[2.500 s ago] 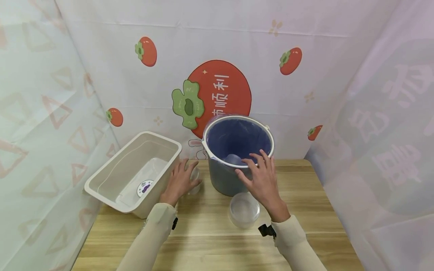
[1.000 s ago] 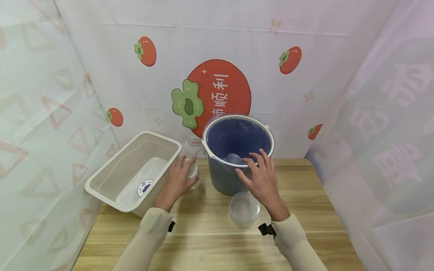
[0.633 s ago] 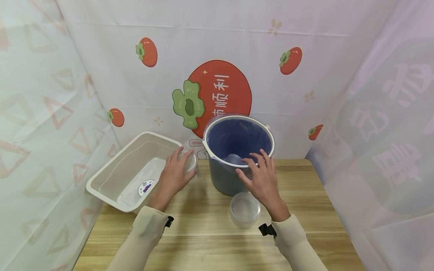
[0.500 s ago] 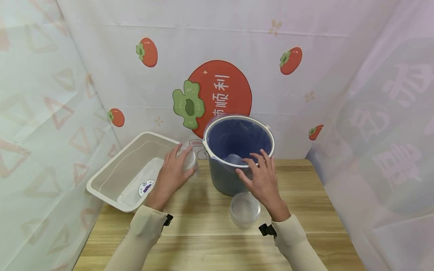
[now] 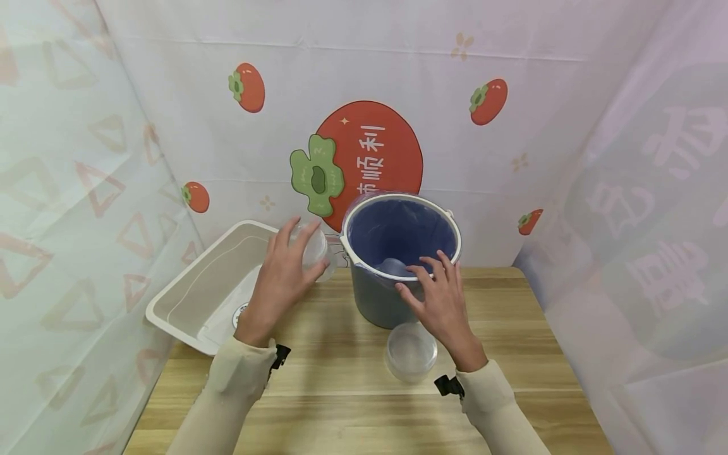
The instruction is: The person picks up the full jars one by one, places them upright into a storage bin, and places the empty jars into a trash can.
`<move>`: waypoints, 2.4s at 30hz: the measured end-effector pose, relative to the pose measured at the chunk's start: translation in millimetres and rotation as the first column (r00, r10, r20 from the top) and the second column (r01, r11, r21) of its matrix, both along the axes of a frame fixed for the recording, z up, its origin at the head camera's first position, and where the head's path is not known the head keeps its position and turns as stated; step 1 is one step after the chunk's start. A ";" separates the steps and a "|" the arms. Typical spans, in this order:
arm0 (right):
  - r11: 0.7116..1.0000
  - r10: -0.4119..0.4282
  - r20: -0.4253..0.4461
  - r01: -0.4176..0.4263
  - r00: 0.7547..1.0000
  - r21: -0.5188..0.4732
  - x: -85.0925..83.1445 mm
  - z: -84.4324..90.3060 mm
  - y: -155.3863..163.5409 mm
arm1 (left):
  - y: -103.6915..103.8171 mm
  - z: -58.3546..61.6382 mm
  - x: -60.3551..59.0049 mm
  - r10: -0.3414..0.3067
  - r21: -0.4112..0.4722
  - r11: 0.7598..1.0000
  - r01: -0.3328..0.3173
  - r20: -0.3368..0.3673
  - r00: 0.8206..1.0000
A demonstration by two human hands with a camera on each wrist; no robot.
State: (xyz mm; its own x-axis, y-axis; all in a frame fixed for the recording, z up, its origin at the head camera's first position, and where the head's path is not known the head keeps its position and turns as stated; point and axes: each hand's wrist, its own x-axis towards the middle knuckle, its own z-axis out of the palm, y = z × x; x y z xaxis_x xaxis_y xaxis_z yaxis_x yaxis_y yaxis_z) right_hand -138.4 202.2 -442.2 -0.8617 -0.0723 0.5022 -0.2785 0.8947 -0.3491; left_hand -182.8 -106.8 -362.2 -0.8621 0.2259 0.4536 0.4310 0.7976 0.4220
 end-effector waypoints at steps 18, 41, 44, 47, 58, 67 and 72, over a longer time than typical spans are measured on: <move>1.000 0.003 -0.005 -0.003 1.000 -0.004 0.7 1.0 -1.2 | 44.2 34.8 -17.2 -0.118 0.120 0.983 0.137 -0.152 0.981; 1.000 -0.004 -0.006 0.004 1.000 0.024 0.0 -0.6 -0.4 | 104.1 -24.0 -47.0 -0.180 0.020 0.983 0.181 -0.067 0.981; 1.000 -0.005 -0.004 0.005 1.000 0.021 0.6 -0.5 0.2 | 106.6 -29.3 -48.7 -0.178 -0.013 0.984 0.178 -0.037 0.983; 1.000 -0.005 -0.004 0.006 1.000 0.022 0.9 -0.9 0.4 | 108.3 -32.6 -49.6 -0.180 -0.038 0.983 0.180 -0.008 0.984; 1.000 -0.002 -0.003 0.002 1.000 0.026 0.2 0.2 0.0 | 107.7 -36.5 -48.3 -0.184 -0.113 0.977 0.179 -0.036 0.982; 1.000 -0.007 0.011 0.007 1.000 0.030 0.5 1.0 -0.1 | 105.3 -33.5 -40.8 -0.184 -0.157 0.972 0.172 -0.063 0.981; 0.999 -0.004 0.002 0.004 1.000 0.032 0.3 1.2 -0.8 | 98.1 -31.6 -32.1 -0.198 -0.150 0.972 0.182 -0.101 0.975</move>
State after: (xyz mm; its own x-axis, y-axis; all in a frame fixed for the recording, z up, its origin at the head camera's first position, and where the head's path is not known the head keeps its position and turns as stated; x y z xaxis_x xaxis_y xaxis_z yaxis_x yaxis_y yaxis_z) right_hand -138.1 201.4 -440.9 -0.8629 -0.0848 0.4982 -0.2741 0.9068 -0.3204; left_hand -214.8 -8.7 -393.8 -0.7416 0.4485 0.4989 0.6193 0.7436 0.2520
